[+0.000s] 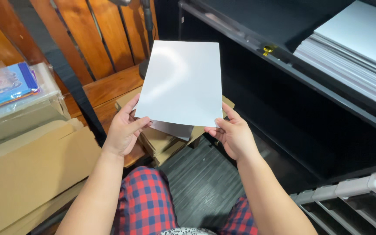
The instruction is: The person repeatedly picks up sheets of white paper from a cardboard box on the floor and places them onto a stack on a black shelf. The person handles the papers by hand, moving them from the box to the shelf in a repetitive manner.
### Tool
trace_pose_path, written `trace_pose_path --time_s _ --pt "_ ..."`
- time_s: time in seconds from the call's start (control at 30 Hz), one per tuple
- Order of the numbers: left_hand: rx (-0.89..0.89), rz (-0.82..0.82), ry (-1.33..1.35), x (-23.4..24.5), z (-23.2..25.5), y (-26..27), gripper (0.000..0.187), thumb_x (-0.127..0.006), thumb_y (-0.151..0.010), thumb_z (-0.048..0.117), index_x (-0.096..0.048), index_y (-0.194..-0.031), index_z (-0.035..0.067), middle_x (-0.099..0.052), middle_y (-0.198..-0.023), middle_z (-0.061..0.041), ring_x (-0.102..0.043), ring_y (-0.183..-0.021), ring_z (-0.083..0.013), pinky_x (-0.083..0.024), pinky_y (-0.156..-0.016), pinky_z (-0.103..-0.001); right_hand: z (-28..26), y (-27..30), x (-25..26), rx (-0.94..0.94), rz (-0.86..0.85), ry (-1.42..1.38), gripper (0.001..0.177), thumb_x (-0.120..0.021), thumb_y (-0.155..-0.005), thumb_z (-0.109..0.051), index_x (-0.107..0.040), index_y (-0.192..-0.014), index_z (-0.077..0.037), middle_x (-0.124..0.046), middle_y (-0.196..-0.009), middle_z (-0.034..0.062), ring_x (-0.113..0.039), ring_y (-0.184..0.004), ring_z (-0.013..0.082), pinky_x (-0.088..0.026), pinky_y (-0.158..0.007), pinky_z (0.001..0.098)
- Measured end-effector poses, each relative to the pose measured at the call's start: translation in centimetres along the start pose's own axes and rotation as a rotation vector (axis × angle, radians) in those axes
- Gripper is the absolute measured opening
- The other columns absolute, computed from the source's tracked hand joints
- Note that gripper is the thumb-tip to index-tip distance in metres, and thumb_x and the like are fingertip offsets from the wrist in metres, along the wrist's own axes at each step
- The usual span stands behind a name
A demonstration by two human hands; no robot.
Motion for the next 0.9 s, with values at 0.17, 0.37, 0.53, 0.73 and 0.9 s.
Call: trace_pose_path --time_s 0.17,0.37,0.53,0.73,0.9 --pt "-0.087 -0.067 0.004 -4.3 3.5 0.0 0.083 -0.071 -0.082 -0.013 -0.045 -0.157 0.009 -0.066 -0.130 -0.009 -0.072 -0.098 -0.0169 -0.066 -0.086 -0.033 -3.7 1.6 0.6 0.079 -0.023 -0.069 0.064 -0.051 -0.097 0.010 -0.043 -0.158 -0.007 -0.068 -0.097 0.0320 -0.076 -0.078 0.0439 -0.068 -0.066 0.0408" --pt "-0.115 -0.112 0.001 -11.9 8.0 0.4 0.080 -0.067 -0.083 -0.012 -0.046 -0.157 0.009 -0.063 -0.133 -0.006 -0.069 -0.100 -0.0165 -0.065 -0.088 -0.035 -9.5 4.0 2.6 0.211 -0.016 -0.098 0.064 -0.052 -0.097 0.009 -0.043 -0.158 -0.007 -0.067 -0.095 0.0317 -0.077 -0.076 0.0428 -0.068 -0.067 0.0414" --pt "-0.125 -0.165 0.065 -17.8 8.1 -2.3 0.074 -0.067 -0.086 -0.008 -0.048 -0.155 0.010 -0.061 -0.137 -0.001 -0.067 -0.104 -0.0158 -0.064 -0.093 -0.034 -14.2 3.7 6.4 0.289 0.028 -0.115 0.063 -0.057 -0.096 0.008 -0.048 -0.156 -0.010 -0.071 -0.090 0.0277 -0.077 -0.073 0.0388 -0.068 -0.065 0.0394" --pt "-0.095 -0.272 0.031 -26.2 6.9 -6.5 0.067 -0.065 -0.094 -0.005 -0.043 -0.156 0.007 -0.052 -0.143 -0.003 -0.060 -0.111 -0.0162 -0.064 -0.094 -0.034 -19.8 4.4 11.6 0.367 0.101 -0.131 0.062 -0.060 -0.095 0.006 -0.053 -0.154 -0.013 -0.072 -0.081 0.0236 -0.077 -0.065 0.0315 -0.067 -0.056 0.0293" --pt "-0.054 -0.357 0.034 -33.5 4.6 -8.7 0.067 -0.062 -0.097 -0.006 -0.038 -0.158 0.005 -0.046 -0.147 -0.011 -0.058 -0.117 -0.0185 -0.065 -0.093 -0.031 -22.8 4.0 17.6 0.399 0.246 -0.009 0.061 -0.063 -0.097 -0.001 -0.051 -0.155 -0.017 -0.073 -0.076 0.0230 -0.072 -0.056 0.0176 -0.061 -0.048 0.0216"
Point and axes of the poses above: each hand's wrist, its own y-axis away from the middle knuckle, its own x-axis out of the back of the hand, z = x × y, the point moved 6 cm from there along -y, towards the middle knuckle
